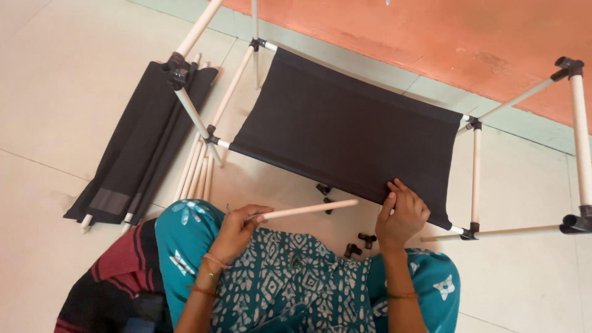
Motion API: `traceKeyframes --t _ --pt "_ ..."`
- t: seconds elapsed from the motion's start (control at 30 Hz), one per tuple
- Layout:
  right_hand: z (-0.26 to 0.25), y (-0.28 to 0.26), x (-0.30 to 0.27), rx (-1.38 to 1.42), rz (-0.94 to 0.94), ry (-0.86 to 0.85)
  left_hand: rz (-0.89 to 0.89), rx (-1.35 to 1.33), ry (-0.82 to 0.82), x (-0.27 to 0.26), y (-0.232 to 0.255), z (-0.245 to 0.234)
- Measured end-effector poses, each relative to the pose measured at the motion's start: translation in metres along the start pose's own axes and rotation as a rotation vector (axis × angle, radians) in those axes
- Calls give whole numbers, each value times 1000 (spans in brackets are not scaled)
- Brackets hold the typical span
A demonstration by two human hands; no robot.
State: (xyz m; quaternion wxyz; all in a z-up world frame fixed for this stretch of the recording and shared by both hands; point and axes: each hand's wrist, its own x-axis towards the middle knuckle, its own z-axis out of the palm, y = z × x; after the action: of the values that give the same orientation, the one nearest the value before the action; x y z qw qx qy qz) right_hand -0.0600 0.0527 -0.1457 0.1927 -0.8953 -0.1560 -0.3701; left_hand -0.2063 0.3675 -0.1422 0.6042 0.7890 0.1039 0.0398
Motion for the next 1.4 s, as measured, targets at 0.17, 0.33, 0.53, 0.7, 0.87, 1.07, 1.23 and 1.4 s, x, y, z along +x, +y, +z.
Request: traceKeyframes --t 0.17,0.33,0.53,0.7,0.87,1.07,1.23,1.4 --pt "-2 -2 -1 5 -3 -3 101 522 41 25 -39 -2" --pt "-6 -3 -3 30 -8 -5 -234 951 -153 74 -73 19" --pt "-6 -3 -4 13 -13 -7 -399 1178 -274 90 -106 35" --pt "-5 -3 -4 41 -11 8 -398 1215 -301 94 -123 42" --pt "-5 -2 -6 28 -8 5 -361 1216 -293 92 -130 43" --pt "-4 0 -5 24 -15 0 -173 1038 -161 78 -98 31" --pt "-5 0 -5 7 -23 -10 3 943 62 59 -59 -5" --pt "-5 0 -6 13 -9 -14 14 935 239 46 -50 -83"
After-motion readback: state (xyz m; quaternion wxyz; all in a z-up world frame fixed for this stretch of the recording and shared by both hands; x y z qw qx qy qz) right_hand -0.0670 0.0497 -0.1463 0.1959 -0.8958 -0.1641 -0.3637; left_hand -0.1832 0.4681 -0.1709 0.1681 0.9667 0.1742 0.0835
